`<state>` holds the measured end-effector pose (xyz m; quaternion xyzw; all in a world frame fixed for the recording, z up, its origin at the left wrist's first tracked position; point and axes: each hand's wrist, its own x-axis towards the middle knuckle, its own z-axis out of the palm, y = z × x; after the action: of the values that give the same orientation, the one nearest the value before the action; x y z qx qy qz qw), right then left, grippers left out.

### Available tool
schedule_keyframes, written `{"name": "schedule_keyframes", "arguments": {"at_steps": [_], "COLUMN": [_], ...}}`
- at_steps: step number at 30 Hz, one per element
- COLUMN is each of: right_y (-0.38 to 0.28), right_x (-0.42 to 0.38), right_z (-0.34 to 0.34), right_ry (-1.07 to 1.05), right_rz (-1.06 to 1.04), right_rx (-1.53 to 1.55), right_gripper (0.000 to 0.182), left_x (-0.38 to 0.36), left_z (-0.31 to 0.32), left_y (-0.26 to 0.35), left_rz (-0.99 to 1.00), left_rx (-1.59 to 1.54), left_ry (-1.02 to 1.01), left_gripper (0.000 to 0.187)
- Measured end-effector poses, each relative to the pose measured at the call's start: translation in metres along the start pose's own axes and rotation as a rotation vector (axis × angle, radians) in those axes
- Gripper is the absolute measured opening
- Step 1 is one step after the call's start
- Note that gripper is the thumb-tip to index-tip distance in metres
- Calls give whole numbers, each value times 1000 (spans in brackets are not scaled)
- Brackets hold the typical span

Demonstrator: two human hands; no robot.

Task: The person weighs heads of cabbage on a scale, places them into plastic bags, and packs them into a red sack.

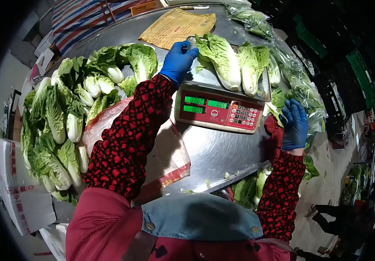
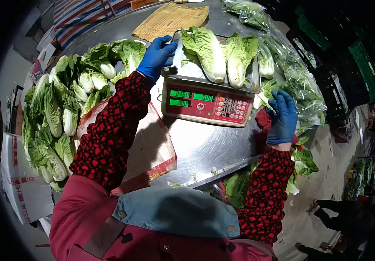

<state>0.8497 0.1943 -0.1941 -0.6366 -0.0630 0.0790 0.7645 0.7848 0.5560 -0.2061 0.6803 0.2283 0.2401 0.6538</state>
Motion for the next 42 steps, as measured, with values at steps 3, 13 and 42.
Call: {"name": "schedule_keyframes", "arguments": {"at_steps": [3, 13, 42], "right_y": [5, 88, 122], "right_x": [26, 131, -129], "right_z": [32, 81, 187], "right_ry": [-29, -153, -1149], "right_rz": [-12, -120, -880], "right_rx": [-217, -943, -1032], "right_gripper": [29, 91, 52], "left_x": [-6, 41, -358], "left_z": [4, 110, -209], "left_y": [7, -87, -83], "left_rz": [-147, 36, -18], "left_rx": [-45, 44, 904], "left_ry": [-78, -65, 633], "left_gripper": [60, 118, 66]}}
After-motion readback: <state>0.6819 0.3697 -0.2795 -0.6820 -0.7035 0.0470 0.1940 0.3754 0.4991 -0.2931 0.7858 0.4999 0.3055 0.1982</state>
